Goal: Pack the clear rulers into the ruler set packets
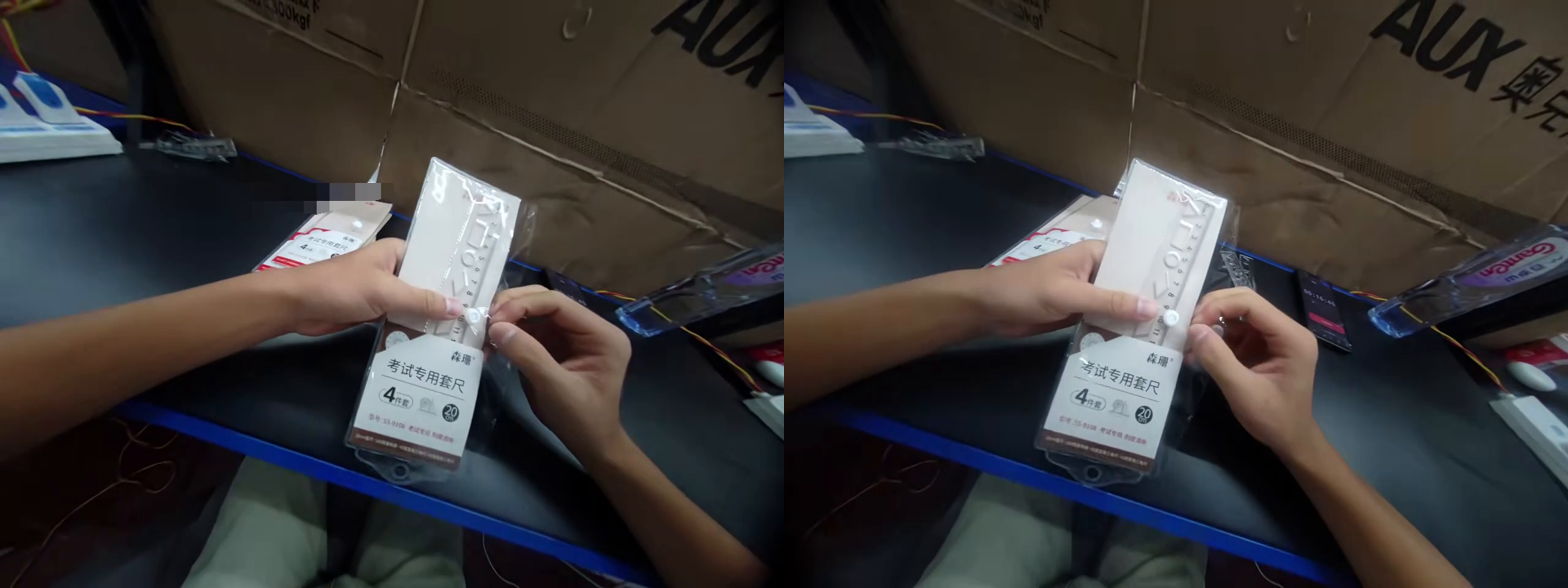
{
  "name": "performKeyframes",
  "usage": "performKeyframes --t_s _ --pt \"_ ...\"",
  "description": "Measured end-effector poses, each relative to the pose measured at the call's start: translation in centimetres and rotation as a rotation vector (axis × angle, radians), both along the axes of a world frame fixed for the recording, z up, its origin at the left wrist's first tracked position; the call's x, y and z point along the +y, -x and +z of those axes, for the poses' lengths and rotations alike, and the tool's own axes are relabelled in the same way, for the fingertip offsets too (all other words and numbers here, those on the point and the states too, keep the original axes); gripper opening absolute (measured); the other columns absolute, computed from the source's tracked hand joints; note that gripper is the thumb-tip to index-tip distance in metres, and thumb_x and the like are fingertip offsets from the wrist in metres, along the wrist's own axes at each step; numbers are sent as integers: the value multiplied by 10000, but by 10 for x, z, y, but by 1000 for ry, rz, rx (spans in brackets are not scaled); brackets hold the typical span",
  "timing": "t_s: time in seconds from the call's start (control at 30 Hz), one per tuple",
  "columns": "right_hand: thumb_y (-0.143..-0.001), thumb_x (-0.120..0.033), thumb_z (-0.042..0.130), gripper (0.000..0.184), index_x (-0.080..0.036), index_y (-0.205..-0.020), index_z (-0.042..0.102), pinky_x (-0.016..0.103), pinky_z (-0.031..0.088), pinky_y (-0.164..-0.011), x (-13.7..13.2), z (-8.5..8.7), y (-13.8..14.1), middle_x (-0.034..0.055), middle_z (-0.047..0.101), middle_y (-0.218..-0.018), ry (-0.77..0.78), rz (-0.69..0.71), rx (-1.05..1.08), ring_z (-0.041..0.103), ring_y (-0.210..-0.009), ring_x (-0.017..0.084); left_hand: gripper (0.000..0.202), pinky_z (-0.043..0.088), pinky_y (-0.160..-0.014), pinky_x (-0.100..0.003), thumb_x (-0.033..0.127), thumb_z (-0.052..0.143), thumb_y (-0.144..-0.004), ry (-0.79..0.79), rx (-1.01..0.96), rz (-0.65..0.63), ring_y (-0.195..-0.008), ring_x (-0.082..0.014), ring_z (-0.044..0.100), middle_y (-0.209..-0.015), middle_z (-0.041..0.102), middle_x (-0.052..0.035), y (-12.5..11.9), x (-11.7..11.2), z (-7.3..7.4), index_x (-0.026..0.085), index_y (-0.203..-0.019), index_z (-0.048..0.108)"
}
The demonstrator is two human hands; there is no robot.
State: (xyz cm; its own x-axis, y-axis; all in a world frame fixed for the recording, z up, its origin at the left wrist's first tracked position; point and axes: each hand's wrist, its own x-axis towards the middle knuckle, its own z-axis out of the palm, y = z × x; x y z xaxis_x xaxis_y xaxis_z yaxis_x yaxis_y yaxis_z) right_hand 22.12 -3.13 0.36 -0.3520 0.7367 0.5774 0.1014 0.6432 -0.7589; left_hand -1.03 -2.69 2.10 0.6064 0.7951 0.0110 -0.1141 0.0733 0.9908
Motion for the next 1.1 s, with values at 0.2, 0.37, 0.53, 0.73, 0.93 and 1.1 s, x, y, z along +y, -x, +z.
performKeyframes --t_s 0.2,0.37,0.53,0.73,0.93,1.1 --pt "-856 -148 762 106 -240 -908 750 258 583 -594 4 -1 -2 28 695 -943 48 17 22 663 -756 146 184 581 -827 -281 244 739 -898 83 -108 -39 -937 -195 749 -1043 789 -72 3 4 -7 165 -1060 776" --pt "-834 -257 814 163 -277 -980 745 258 600 -544 8 -5 -8 22 708 -1000 199 53 62 663 -677 136 260 572 -963 -347 284 761 -884 138 -151 -72 -1010 -223 750 -1108 787 -100 3 7 -13 160 -1113 772" --pt "-824 -271 821 184 -315 -981 736 290 609 -528 8 -3 -7 -11 704 -898 362 124 112 662 -600 142 304 560 -984 -340 288 726 -915 180 -191 -117 -1039 -205 738 -1135 779 -123 1 5 -17 152 -1186 734" --pt "-811 -307 831 179 -299 -928 696 265 569 -461 4 1 -5 -11 681 -901 348 132 91 651 -586 137 338 570 -936 -339 324 797 -843 214 -174 -115 -1060 -242 732 -1109 780 -133 0 3 -16 153 -1131 752" --pt "-819 -222 810 168 -274 -918 685 249 570 -516 2 -2 -7 -15 665 -907 347 124 85 639 -625 122 271 585 -863 -308 319 752 -884 128 -120 -126 -962 -213 746 -1077 785 -118 1 3 -16 156 -1099 758" --pt "-815 -239 813 192 -256 -826 622 282 577 -566 4 -10 -4 -22 645 -814 304 65 90 643 -662 147 251 580 -782 -269 363 770 -867 -14 34 -42 -871 -189 740 -996 792 -69 -1 -1 -10 178 -1037 777"
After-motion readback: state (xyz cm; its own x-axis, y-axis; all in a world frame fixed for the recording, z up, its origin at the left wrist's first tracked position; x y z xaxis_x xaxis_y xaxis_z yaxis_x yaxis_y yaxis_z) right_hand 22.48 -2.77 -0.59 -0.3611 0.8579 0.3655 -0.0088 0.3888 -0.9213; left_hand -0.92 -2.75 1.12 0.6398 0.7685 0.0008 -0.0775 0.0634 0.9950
